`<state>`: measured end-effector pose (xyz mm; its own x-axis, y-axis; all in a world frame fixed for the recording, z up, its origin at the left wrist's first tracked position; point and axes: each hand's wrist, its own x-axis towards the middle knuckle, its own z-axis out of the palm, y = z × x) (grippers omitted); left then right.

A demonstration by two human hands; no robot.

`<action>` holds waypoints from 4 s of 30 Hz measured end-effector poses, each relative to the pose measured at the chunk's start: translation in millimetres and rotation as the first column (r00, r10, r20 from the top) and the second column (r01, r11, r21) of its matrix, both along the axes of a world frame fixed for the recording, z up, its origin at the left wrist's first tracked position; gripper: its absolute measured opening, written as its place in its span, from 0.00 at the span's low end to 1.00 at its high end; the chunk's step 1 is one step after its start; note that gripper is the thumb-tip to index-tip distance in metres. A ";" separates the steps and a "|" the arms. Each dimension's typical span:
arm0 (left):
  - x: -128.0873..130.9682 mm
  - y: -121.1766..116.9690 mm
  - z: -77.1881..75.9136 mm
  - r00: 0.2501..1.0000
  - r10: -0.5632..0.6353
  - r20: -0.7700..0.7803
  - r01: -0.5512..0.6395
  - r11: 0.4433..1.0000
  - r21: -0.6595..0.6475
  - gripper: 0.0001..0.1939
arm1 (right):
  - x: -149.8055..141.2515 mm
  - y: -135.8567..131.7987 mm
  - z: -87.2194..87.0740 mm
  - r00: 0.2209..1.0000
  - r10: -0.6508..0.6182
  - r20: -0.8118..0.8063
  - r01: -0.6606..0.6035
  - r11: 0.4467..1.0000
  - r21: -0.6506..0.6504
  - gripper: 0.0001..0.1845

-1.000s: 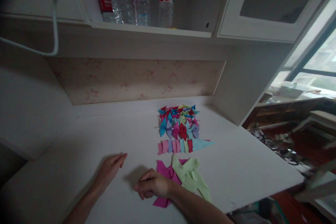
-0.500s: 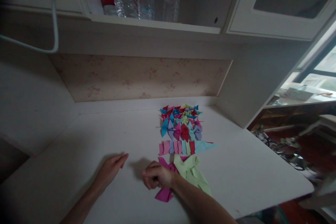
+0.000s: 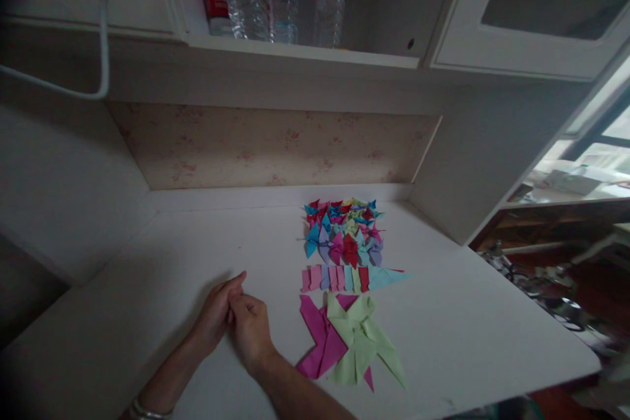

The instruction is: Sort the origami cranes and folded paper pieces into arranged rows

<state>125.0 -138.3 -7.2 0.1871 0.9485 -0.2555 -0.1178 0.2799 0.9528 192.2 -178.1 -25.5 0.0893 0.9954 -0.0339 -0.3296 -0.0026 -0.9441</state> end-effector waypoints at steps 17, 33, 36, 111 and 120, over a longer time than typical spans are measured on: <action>-7.7 1.8 -18.0 0.991 -0.133 -0.027 0.133 0.991 0.019 0.24 | 12.0 1.8 -5.7 0.987 0.160 0.005 -0.160 0.985 -0.060 0.37; -6.5 -1.8 -9.2 0.981 -0.192 0.008 0.192 0.981 -0.004 0.26 | 17.9 1.6 -2.0 0.981 0.193 -0.036 -0.195 0.978 -0.070 0.37; -5.9 -2.3 -7.1 0.980 -0.197 0.012 0.197 0.980 0.008 0.25 | 17.0 2.3 -6.1 0.979 0.198 -0.051 -0.201 0.978 -0.049 0.38; -6.8 1.6 -13.5 0.990 -0.141 0.020 0.141 0.990 -0.005 0.23 | 20.1 1.5 0.5 0.975 0.220 0.011 -0.220 0.974 -0.055 0.36; -6.8 0.3 -12.7 0.987 -0.162 0.020 0.162 0.987 0.013 0.24 | 21.0 1.3 0.9 0.972 0.232 0.035 -0.229 0.970 -0.078 0.36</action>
